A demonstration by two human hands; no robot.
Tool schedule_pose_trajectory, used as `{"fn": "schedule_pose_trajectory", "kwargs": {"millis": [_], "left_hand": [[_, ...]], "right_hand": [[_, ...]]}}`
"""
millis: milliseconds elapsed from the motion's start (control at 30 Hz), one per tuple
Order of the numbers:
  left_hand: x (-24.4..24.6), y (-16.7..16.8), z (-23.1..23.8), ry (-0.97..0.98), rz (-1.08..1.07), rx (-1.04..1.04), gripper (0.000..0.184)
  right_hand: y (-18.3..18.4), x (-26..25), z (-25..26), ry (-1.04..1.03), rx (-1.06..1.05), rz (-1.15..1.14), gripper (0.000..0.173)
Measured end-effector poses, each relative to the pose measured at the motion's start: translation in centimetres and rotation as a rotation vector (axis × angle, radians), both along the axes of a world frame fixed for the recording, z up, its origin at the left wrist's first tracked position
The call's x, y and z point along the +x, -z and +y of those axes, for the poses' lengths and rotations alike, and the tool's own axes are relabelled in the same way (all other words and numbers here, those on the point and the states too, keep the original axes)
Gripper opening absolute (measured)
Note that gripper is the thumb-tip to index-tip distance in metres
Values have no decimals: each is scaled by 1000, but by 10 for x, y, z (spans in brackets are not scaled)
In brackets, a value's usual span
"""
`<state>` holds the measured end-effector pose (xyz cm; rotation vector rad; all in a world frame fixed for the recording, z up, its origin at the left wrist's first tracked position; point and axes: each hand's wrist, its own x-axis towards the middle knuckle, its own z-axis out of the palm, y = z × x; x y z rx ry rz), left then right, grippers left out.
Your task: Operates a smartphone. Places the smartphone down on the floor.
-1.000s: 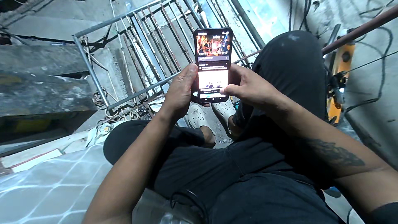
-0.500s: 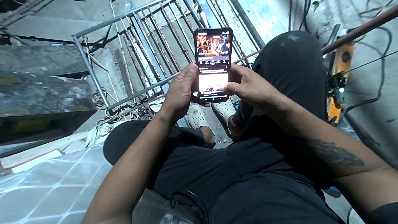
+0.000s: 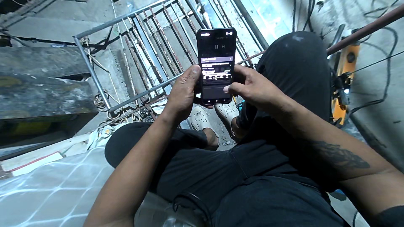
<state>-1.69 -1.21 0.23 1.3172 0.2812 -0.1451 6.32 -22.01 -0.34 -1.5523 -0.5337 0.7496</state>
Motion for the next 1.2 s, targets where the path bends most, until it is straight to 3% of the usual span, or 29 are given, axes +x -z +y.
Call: {"fn": "schedule_pose_trajectory", "kwargs": {"millis": [267,467,733,867,1200], "left_hand": [[0,1,-2,-24,-31,53,43],[2,9,-10,-80,-32,129,40],[-12,3,-20,104,14,193,43],[-9,9,-22,129,26,145,38],[-9,16,-14,129,6,87,31]], "right_hand": [[4,-2,3,57,-49,-90,45],[13,-10,8,113,-123,-250,81],[20,-12,13,228,-340,-371,116],[23,-11,17,291,-447,-496,121],[21,-12,16,296,-429,-601,122]]}}
